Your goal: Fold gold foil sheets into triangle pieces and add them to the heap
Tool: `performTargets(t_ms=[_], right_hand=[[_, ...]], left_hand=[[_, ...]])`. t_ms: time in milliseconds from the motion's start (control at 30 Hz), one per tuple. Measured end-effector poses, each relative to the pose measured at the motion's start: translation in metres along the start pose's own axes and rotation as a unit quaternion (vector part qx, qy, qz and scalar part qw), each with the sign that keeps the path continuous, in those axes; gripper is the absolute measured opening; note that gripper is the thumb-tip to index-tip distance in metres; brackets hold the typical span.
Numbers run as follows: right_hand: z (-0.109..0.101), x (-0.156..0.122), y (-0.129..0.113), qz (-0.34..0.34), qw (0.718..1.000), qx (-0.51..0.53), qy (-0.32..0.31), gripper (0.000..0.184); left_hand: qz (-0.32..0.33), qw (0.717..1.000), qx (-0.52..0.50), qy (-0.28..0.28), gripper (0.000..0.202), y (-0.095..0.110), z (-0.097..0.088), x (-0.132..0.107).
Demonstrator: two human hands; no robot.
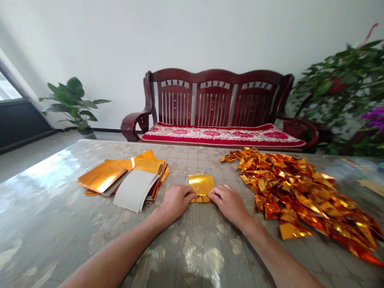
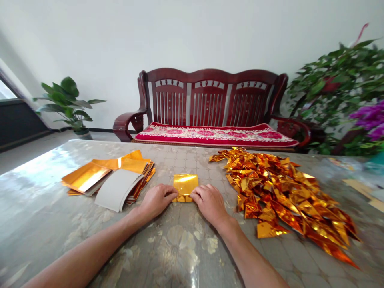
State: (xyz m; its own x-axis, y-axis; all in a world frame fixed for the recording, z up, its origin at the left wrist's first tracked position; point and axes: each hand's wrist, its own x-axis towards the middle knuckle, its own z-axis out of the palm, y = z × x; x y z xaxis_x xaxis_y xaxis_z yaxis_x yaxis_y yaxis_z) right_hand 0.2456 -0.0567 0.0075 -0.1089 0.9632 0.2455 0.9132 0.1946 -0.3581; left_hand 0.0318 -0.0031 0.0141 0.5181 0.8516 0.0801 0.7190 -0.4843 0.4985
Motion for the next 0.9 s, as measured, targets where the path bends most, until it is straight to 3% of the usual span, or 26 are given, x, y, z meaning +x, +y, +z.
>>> performTargets(t_ms=[300, 567, 900], right_hand=[[-0.004, 0.003, 0.006, -0.028, 0.999, 0.019, -0.026, 0.019], [-0.005, 0.005, 0.008, -0.046, 0.998, -0.031, -0.026, 0.025], [-0.001, 0.007, 0.001, -0.011, 0.998, -0.060, -0.008, 0.029]], left_hand=[[-0.019, 1.000, 0.004, -0.010, 0.023, -0.004, -0.004, 0.001], [-0.033, 0.995, 0.094, -0.011, 0.030, 0.001, -0.008, -0.001], [-0.046, 0.992, 0.120, -0.020, 0.029, 0.004, -0.012, 0.000]])
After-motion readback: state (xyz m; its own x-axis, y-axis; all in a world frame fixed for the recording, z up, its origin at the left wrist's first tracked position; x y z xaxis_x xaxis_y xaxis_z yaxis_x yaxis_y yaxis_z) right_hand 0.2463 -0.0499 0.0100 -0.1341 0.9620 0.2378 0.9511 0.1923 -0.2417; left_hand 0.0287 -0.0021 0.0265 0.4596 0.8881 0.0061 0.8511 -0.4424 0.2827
